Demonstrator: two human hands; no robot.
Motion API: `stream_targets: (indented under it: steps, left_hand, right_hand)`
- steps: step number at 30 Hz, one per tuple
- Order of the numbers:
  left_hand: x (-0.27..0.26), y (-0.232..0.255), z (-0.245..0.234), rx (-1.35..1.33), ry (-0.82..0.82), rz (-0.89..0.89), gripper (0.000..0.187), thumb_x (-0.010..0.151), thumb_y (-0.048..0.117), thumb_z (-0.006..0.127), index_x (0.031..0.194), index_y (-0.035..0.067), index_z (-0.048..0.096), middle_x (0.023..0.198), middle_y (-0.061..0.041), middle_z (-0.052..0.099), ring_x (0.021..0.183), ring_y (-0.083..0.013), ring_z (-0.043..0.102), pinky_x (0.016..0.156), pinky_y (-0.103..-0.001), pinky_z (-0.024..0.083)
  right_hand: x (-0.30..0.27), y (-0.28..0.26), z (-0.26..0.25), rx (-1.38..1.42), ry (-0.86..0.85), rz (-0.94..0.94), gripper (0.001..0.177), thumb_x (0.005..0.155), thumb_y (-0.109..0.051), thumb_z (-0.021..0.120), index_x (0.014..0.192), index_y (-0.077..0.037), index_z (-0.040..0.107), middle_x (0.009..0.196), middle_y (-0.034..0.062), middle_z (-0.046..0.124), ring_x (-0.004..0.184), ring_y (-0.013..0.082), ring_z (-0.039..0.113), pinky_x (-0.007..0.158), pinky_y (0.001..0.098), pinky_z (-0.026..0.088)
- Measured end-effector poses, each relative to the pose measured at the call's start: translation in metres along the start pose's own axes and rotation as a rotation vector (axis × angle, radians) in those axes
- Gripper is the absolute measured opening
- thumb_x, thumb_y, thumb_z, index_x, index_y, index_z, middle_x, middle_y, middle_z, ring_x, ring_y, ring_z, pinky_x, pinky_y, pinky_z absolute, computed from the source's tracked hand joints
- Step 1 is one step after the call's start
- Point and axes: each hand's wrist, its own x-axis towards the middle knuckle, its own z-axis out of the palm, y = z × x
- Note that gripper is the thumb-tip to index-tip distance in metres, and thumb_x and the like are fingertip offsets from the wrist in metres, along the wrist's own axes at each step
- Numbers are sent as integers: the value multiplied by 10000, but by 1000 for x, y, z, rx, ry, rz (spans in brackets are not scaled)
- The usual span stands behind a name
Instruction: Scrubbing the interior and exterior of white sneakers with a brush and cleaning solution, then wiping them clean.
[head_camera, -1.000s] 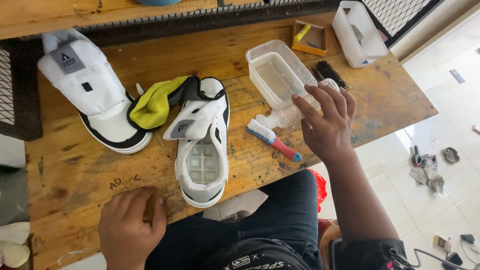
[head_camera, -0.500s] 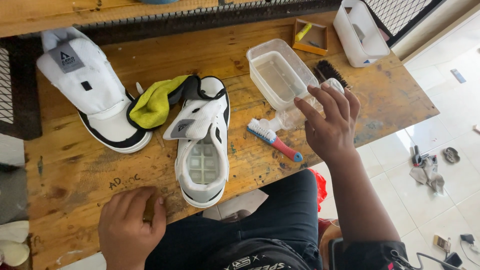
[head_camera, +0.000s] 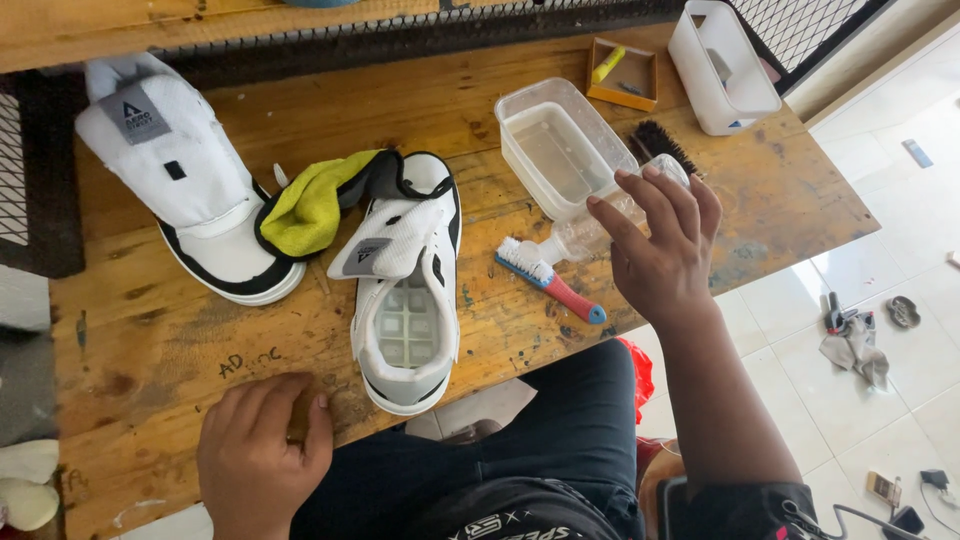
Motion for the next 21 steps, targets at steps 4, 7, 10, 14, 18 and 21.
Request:
stream_targets:
  steps: [4, 7, 10, 14, 18, 21]
  left_hand:
    - [0, 0, 0, 25, 5, 3, 126, 890, 173, 694, 950, 74, 744, 947, -47, 758, 882, -273, 693, 780, -397, 524]
    - [1, 1, -2, -4, -8, 4, 140, 902, 171, 689, 948, 51, 743, 938, -68, 755, 860, -281, 681, 757, -404, 515]
    - [2, 1, -2, -10, 0, -5, 120, 903, 170, 695, 929, 64, 747, 929, -58, 755, 858, -278, 682, 735, -405, 523]
    - [1, 1, -2, -5, -3, 8, 123, 908, 170, 687, 929, 62, 740, 928, -58, 755, 870, -274, 686, 761, -400, 518]
    - [2, 1, -2, -16, 4, 14, 103, 897, 146, 682, 924, 60, 732, 915, -57, 746, 857, -280, 680, 748, -404, 520]
    - [-1, 1, -1, 18, -22, -26, 122, 893, 175, 679, 945, 81, 736, 934, -48, 744, 881, -282, 674, 767, -411, 515]
  right_hand:
    - [0, 0, 1, 2, 1, -5, 427, 911, 122, 799, 1208, -174, 721, 1311, 144, 663, 1259, 338, 579, 1059, 531, 377]
    - [0, 0, 2, -10, 5, -7, 424, 917, 119, 803, 1207, -180, 728, 1308, 133, 661, 1252, 330, 584, 1070, 525, 376]
    - [0, 0, 3, -19, 15, -8, 420, 917, 114, 800, 1197, -190, 726, 1298, 128, 672, 1260, 325, 581, 1082, 519, 361]
    - [2, -1, 2, -31, 21, -13, 354, 955, 80, 806, 1182, -183, 739, 1282, 127, 682, 1245, 323, 592, 1082, 515, 367]
    - [3, -2, 3, -20, 25, -13, 351, 969, 87, 808, 1183, -181, 737, 1286, 132, 675, 1249, 328, 587, 1078, 520, 359]
    - [3, -1, 4, -24, 35, -21, 335, 975, 67, 816, 1184, -182, 735, 1278, 131, 679, 1253, 327, 585, 1082, 515, 355]
